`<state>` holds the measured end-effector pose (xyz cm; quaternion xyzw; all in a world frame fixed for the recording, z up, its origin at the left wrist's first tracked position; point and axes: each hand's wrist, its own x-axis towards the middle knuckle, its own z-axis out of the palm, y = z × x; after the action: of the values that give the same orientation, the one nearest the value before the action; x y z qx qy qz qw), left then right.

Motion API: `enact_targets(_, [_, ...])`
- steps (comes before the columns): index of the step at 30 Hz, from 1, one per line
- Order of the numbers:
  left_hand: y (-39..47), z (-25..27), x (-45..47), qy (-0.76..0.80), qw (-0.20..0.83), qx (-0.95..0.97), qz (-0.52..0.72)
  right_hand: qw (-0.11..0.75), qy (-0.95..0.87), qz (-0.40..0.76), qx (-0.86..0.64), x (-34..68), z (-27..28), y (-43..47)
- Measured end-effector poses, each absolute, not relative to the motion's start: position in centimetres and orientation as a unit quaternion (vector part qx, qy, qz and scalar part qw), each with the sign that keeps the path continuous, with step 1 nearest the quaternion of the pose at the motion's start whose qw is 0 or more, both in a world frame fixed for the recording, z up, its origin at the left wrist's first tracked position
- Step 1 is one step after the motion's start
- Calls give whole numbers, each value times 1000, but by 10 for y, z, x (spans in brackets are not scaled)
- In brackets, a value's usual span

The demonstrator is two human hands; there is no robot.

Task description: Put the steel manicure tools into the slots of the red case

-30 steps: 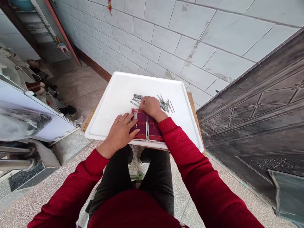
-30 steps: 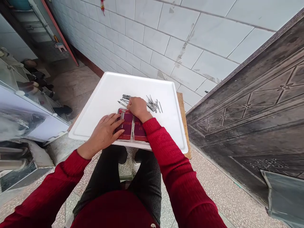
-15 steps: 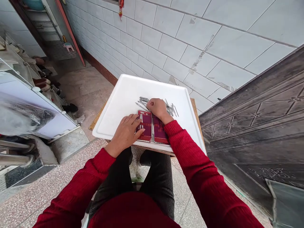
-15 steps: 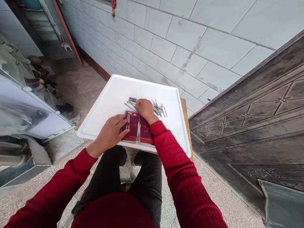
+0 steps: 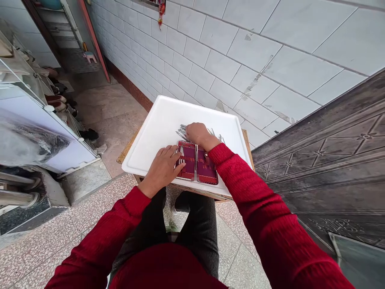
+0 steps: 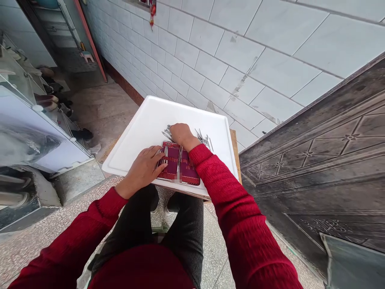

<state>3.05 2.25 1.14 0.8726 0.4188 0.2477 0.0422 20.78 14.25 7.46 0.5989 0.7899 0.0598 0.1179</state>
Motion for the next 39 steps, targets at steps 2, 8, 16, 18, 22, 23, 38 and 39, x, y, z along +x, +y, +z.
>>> enact_targets(2, [22, 13, 31, 422, 45, 871, 246, 123, 791, 56, 597, 207, 77, 143])
enact_targets(8, [21, 14, 31, 421, 42, 873, 242, 64, 763, 10, 644, 226, 82, 136])
enact_targets(16, [23, 13, 31, 419, 48, 872, 247, -344, 608, -422, 578, 250, 47, 116])
enact_targets(18, [23, 13, 32, 420, 47, 872, 248, -396, 578, -488, 521, 249, 39, 111])
enact_targets(22, [23, 15, 31, 420, 53, 871, 249, -429, 573, -535, 448, 249, 31, 106])
enact_targets(23, [23, 15, 31, 420, 54, 869, 255, -431, 575, -538, 440, 251, 29, 105])
enact_targets(38, [28, 11, 27, 460, 46, 836, 295, -419, 596, -480, 488, 244, 29, 96])
enact_targets(39, [28, 12, 27, 459, 46, 838, 291, -414, 601, -474, 492, 244, 29, 96])
